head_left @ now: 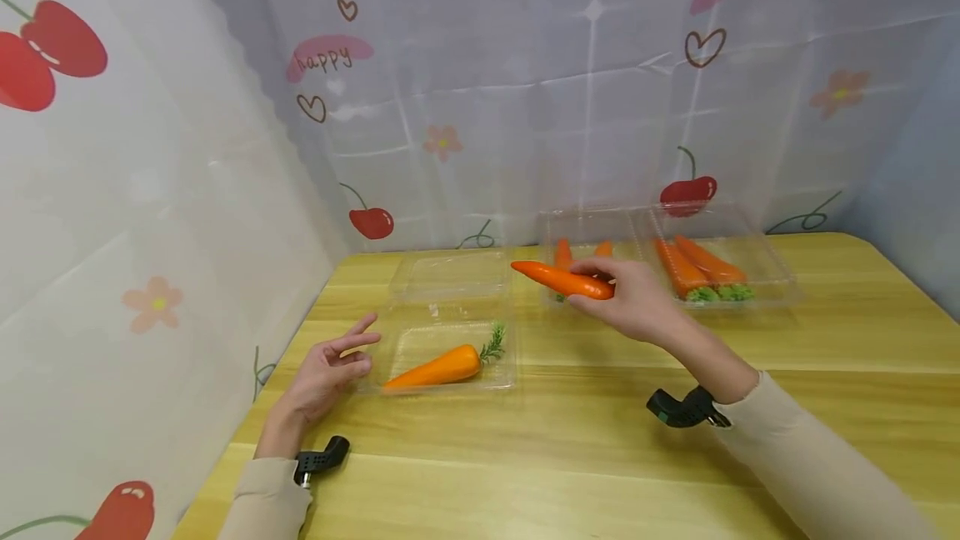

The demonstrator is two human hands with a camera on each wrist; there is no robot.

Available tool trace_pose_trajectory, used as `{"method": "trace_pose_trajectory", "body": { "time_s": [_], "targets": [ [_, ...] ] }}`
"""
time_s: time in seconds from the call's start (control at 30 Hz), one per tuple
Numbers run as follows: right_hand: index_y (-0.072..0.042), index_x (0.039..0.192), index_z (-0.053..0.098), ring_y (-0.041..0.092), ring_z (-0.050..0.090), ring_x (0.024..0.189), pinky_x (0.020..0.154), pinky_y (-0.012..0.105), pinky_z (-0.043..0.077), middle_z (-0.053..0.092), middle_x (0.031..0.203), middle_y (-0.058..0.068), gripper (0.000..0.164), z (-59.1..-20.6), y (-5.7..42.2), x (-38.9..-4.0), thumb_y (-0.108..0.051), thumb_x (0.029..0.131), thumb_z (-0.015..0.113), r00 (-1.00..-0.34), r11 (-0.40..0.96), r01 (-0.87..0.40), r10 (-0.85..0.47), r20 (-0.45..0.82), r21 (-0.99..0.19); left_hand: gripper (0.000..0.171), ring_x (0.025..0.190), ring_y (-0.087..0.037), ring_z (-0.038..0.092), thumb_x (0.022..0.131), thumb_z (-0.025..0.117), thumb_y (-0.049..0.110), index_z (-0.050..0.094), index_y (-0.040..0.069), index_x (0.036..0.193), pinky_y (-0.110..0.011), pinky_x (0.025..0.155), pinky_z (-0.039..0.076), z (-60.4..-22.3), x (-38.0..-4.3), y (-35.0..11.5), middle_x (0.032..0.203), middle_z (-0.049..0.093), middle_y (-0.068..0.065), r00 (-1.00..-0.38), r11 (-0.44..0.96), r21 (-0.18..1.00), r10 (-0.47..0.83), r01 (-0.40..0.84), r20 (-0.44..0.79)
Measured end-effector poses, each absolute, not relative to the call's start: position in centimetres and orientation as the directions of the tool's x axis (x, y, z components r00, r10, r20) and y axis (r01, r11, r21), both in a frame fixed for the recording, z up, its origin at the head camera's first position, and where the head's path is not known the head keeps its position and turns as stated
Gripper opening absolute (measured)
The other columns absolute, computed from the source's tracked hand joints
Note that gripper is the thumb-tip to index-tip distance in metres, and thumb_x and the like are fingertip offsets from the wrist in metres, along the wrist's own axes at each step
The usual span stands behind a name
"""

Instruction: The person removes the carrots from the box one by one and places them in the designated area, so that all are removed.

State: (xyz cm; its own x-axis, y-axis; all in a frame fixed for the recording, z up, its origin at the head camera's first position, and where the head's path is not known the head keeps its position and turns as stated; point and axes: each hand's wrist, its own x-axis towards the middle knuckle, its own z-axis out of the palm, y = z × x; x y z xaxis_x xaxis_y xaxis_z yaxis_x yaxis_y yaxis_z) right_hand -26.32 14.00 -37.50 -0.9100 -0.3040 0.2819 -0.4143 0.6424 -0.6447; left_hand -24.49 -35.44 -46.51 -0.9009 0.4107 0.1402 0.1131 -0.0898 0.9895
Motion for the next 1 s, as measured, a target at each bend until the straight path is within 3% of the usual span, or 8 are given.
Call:
{"method": "trace_pose_trajectory", "body": {
  "time_s": [0.33, 0.6, 0.8, 1.0],
  "targets": [
    [-0.011, 0.130, 0.069, 0.026, 0.064, 0.085, 0.066, 0.031, 0.050, 0.071, 0.115, 0.017, 0.045, -37.5, 19.5, -24.5, -0.034, 0.092, 0.079, -0.939, 0.708, -0.332, -0.186, 0.289, -0.623, 0.045, 0.087, -0.008, 0.063, 0.099, 0.057, -0.012, 0.045, -0.020, 0.142, -0.017, 0.080, 0.053, -46.4, -24.4, -35.2, 0.173, 0.016, -0.012, -0.900, -0.072, 0.992, 0.417, 0.108, 0.128],
    [-0.005, 0.134, 0.065, 0.033, 0.061, 0.092, 0.065, 0.027, 0.050, 0.061, 0.135, 0.026, 0.050, -37.2, 23.5, -24.9, -0.034, 0.095, 0.076, -0.950, 0.721, -0.289, -0.134, 0.282, -0.630, 0.045, 0.085, -0.007, 0.061, 0.099, 0.056, -0.011, 0.045, -0.019, 0.142, -0.017, 0.078, 0.053, -46.5, -24.3, -35.3, 0.173, 0.019, -0.010, -0.898, -0.079, 0.991, 0.419, 0.109, 0.132],
    [-0.007, 0.137, 0.063, 0.024, 0.056, 0.083, 0.055, 0.029, 0.046, 0.067, 0.119, 0.024, 0.055, -36.3, 26.5, -25.6, -0.042, 0.095, 0.074, -0.956, 0.742, -0.229, -0.048, 0.290, -0.630, 0.044, 0.086, -0.006, 0.062, 0.099, 0.055, -0.013, 0.049, -0.016, 0.143, -0.016, 0.078, 0.053, -46.8, -24.3, -35.3, 0.172, 0.023, -0.006, -0.902, -0.084, 0.991, 0.413, 0.103, 0.129],
    [-0.006, 0.140, 0.060, 0.004, 0.050, 0.079, 0.056, 0.028, 0.047, 0.063, 0.126, 0.026, 0.061, -35.5, 29.9, -25.7, -0.049, 0.097, 0.069, -0.959, 0.748, -0.145, 0.056, 0.278, -0.648, 0.045, 0.085, -0.006, 0.062, 0.099, 0.054, -0.014, 0.045, -0.019, 0.143, -0.016, 0.077, 0.053, -46.8, -24.5, -35.4, 0.173, 0.020, -0.007, -0.902, -0.087, 0.991, 0.414, 0.097, 0.125]
  ]
}}
